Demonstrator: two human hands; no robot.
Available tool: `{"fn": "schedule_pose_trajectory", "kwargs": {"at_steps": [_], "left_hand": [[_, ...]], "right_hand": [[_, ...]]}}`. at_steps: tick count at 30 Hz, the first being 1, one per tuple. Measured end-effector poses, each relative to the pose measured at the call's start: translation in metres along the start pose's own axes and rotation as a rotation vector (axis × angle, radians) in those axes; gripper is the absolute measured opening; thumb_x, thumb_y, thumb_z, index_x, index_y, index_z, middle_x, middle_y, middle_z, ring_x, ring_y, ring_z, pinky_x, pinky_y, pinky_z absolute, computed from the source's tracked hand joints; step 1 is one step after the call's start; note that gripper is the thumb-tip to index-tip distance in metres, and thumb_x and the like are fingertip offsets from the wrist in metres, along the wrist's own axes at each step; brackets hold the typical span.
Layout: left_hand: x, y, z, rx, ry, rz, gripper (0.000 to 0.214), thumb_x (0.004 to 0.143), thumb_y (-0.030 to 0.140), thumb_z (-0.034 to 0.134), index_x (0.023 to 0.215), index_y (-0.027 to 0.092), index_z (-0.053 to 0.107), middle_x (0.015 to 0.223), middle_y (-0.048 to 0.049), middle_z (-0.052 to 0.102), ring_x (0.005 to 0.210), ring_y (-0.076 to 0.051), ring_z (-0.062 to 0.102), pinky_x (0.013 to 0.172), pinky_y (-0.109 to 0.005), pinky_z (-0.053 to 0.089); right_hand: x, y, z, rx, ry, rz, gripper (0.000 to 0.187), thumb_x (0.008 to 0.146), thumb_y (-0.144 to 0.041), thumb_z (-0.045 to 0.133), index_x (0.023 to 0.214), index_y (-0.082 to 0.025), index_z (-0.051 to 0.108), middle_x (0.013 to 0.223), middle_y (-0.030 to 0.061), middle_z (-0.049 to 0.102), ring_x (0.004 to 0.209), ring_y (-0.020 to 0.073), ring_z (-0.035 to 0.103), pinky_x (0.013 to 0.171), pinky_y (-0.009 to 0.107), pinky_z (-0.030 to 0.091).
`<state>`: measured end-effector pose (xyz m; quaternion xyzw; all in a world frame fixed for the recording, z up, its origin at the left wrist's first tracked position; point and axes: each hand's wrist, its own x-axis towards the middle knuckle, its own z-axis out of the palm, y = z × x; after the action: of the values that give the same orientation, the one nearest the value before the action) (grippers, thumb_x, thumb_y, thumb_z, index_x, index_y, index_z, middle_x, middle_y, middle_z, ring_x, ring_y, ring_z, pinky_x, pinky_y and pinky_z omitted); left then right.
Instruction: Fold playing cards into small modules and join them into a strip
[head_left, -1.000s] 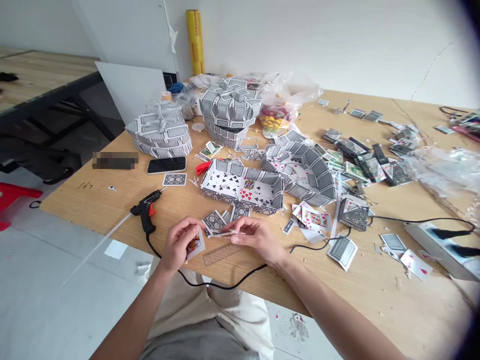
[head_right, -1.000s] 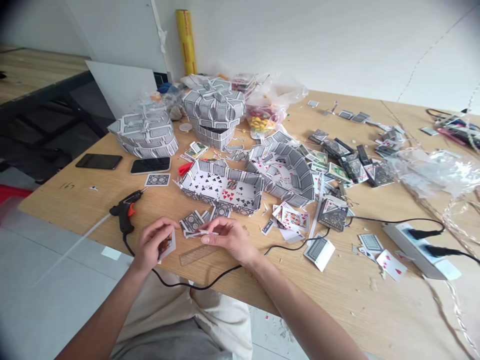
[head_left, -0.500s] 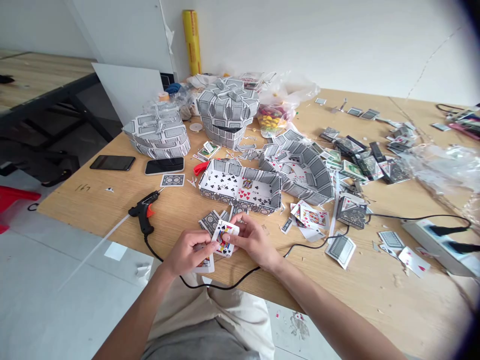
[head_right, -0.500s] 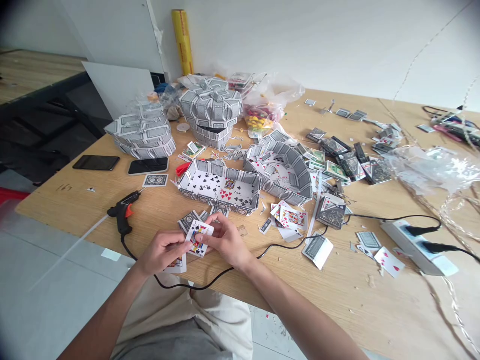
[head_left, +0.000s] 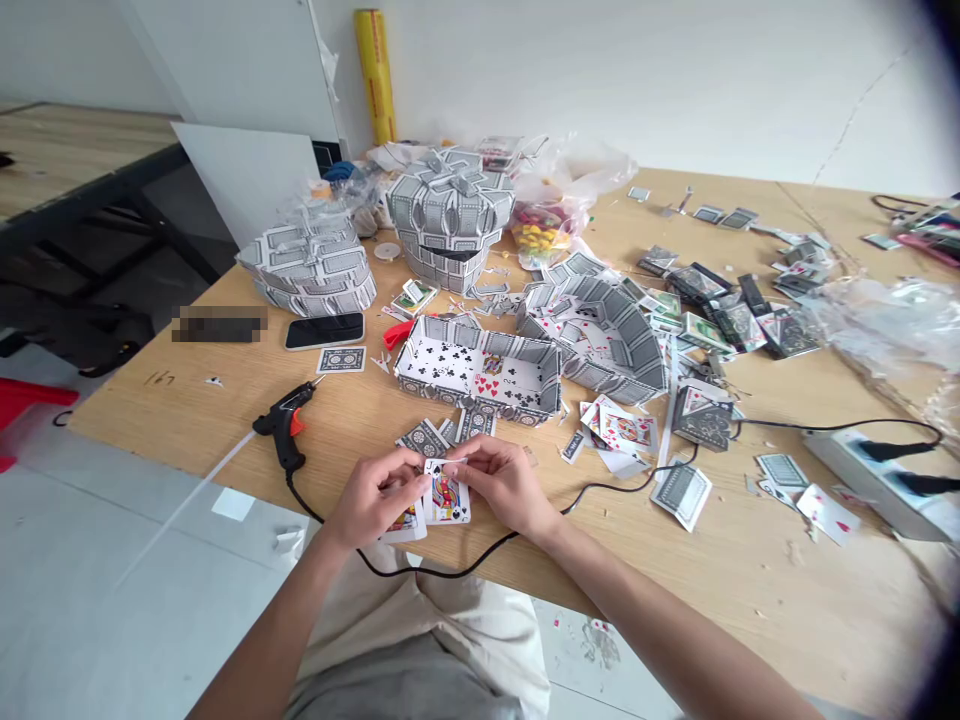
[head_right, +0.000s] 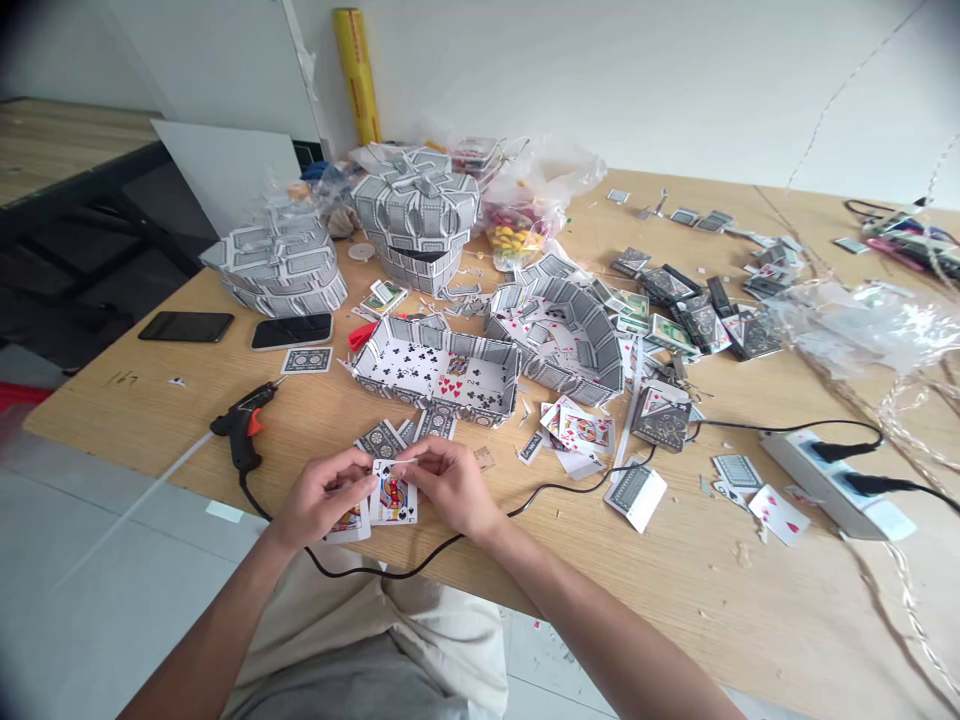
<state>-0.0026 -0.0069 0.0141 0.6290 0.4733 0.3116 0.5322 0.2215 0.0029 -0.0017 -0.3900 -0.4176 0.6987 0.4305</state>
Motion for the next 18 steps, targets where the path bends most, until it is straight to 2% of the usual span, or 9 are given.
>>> {"fn": "schedule_pose_trajectory", "kwargs": {"at_steps": [2,4,9,13,18], "left_hand": [[0.001,-0.004,0.0,-0.035,0.015,-0.012,0.03,0.098,0.047,0.069,0.107,0.019,0.072,0.074,-0.0021,0.074,0.057,-0.014,0.058,0.055,-0.023,0.04],[0.001,-0.008,0.0,-0.053,0.027,-0.007,0.028,0.098,0.045,0.071,0.108,0.019,0.073,0.078,-0.0037,0.078,0.061,-0.015,0.063,0.057,-0.023,0.044],[0.003,-0.012,0.0,-0.075,0.118,0.032,0.021,0.096,0.04,0.074,0.094,0.019,0.077,0.072,-0.0019,0.074,0.059,-0.014,0.061,0.056,-0.022,0.045],[0.004,-0.01,-0.001,-0.053,0.156,0.046,0.019,0.092,0.038,0.076,0.086,0.019,0.079,0.066,0.0002,0.07,0.054,-0.012,0.055,0.052,-0.021,0.041],[0.004,-0.009,-0.001,-0.029,0.154,0.061,0.017,0.091,0.034,0.075,0.085,0.019,0.08,0.07,-0.0014,0.073,0.058,-0.013,0.06,0.055,-0.022,0.044]], "right_hand": [[0.0,0.002,0.001,-0.022,0.0,-0.024,0.032,0.075,-0.046,0.097,0.086,-0.021,0.08,0.088,0.0046,0.081,0.08,0.0191,0.075,0.074,0.031,0.062],[0.0,0.002,0.001,-0.031,-0.007,-0.031,0.031,0.076,-0.047,0.096,0.085,-0.021,0.081,0.092,0.0054,0.082,0.085,0.0202,0.075,0.08,0.033,0.062],[-0.001,-0.004,0.002,-0.012,-0.075,0.083,0.037,0.086,-0.057,0.085,0.098,-0.022,0.08,0.086,0.0029,0.079,0.073,0.0177,0.073,0.065,0.029,0.062],[0.0,-0.005,0.001,0.014,-0.099,0.143,0.042,0.086,-0.061,0.084,0.097,-0.021,0.079,0.082,0.0012,0.078,0.071,0.0165,0.073,0.065,0.027,0.063],[0.001,0.0,-0.002,0.032,-0.083,0.161,0.04,0.082,-0.052,0.09,0.103,-0.02,0.079,0.089,0.0026,0.081,0.075,0.0164,0.076,0.069,0.026,0.062]]}}
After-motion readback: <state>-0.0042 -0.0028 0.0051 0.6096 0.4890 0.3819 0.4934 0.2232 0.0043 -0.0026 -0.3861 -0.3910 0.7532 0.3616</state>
